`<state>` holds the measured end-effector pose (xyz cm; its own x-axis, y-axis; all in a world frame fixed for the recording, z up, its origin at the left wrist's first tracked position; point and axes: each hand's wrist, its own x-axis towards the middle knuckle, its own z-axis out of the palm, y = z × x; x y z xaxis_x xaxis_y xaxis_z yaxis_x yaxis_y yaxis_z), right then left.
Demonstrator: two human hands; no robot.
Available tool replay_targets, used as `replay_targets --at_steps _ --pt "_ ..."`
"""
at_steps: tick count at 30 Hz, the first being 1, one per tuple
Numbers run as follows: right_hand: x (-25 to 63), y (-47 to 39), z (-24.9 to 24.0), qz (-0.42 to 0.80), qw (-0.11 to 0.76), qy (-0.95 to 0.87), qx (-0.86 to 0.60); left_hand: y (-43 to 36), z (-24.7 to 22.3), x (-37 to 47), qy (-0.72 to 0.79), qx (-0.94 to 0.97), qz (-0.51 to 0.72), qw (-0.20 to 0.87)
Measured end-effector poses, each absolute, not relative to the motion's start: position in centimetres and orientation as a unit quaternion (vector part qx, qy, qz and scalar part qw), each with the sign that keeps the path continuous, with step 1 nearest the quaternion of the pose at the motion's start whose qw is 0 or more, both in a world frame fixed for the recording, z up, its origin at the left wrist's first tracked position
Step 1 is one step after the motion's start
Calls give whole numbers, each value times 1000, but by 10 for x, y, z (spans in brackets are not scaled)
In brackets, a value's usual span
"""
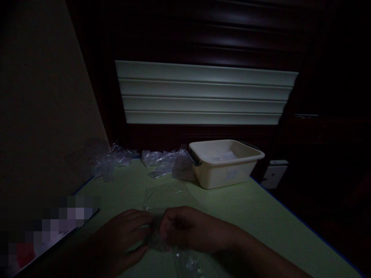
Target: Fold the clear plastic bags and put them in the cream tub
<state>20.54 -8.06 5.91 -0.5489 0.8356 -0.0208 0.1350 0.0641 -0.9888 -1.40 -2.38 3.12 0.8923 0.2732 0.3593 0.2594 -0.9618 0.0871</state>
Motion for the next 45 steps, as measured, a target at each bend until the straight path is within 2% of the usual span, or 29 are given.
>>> replay_targets --at_steps 5,16,25,33,37,45 --pt "200 -76 54 656 348 -564 -361 -19 26 -14 169 963 196 79" --pt "203 -67 36 637 432 -502 -395 -18 21 -10 175 936 235 195" --pt "205 -72 50 546 360 -592 -471 -21 21 -9 178 929 250 206" --pt "213 -70 47 584 296 -625 -425 -23 23 -9 198 925 269 184" --pt "211 -70 46 500 288 -669 -468 -23 25 -10 211 929 268 142" --pt "211 -74 49 234 226 -767 -554 -28 36 -9 169 949 267 4"
